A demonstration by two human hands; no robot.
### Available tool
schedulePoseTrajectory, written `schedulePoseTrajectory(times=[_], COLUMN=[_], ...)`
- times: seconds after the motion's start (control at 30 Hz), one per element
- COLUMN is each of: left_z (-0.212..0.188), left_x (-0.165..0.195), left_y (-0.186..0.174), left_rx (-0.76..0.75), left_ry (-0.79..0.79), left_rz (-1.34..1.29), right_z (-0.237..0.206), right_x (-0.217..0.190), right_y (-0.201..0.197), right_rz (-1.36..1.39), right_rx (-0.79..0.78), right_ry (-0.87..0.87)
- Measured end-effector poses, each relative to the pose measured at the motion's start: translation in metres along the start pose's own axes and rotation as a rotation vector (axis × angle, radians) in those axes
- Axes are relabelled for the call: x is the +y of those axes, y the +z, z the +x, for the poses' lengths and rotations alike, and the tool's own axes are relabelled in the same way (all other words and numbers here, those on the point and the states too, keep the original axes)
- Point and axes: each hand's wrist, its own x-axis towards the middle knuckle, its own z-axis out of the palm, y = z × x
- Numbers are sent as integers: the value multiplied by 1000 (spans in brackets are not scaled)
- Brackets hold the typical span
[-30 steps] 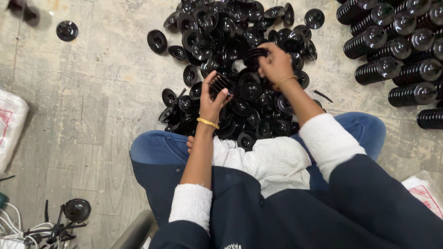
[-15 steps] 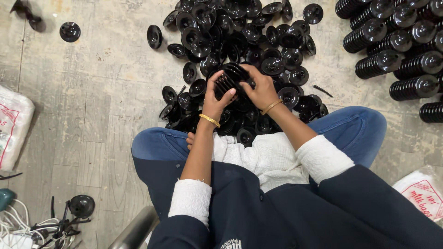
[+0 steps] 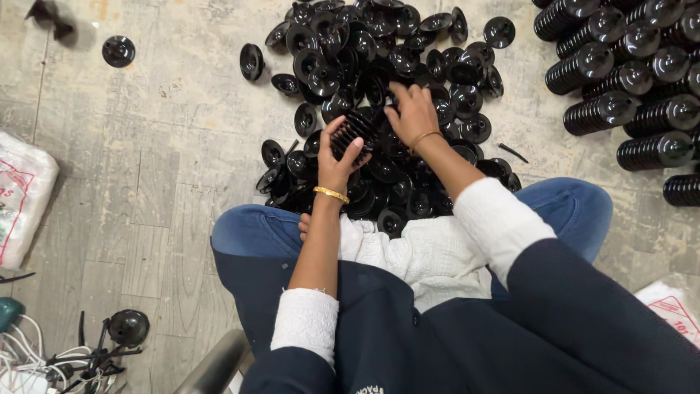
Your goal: The person sits cross-legged on the floor in front of a large pile of black plastic parts. They pick parts one at a time from the pile and stack them into a column held in one hand, occasionally gathering scattered pieces from the floor back into the pile.
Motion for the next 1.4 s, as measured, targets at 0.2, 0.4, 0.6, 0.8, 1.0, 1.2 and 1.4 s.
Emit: schedulePoseTrajectory(times=[0.2, 0.4, 0.6, 0.8, 1.0, 1.2, 1.4], left_z=[-1, 6, 7, 5, 3, 1, 0], left_x=[0, -2, -4, -2, -2, 0, 5], left_y=[-1, 2, 1, 0, 2, 1, 3], left_rx=[-21, -89, -67, -59, -73, -92, -129], left_ry=[-19, -63, -84, -122, -115, -112, -128], left_rz=[-37, -25, -45, -82, -75, -93, -143], right_z=[16, -8, -29, -38, -10, -4, -13], right_x=[44, 24, -18, 6, 23, 42, 29], right_y=[-6, -39, -38, -39, 3, -10, -57], right_rz=[418, 854, 719, 1132, 324, 309, 753], right_rx=[-18, -51, -75, -356, -116, 82, -59], right_ry=[130, 94, -82, 47, 161, 94, 190])
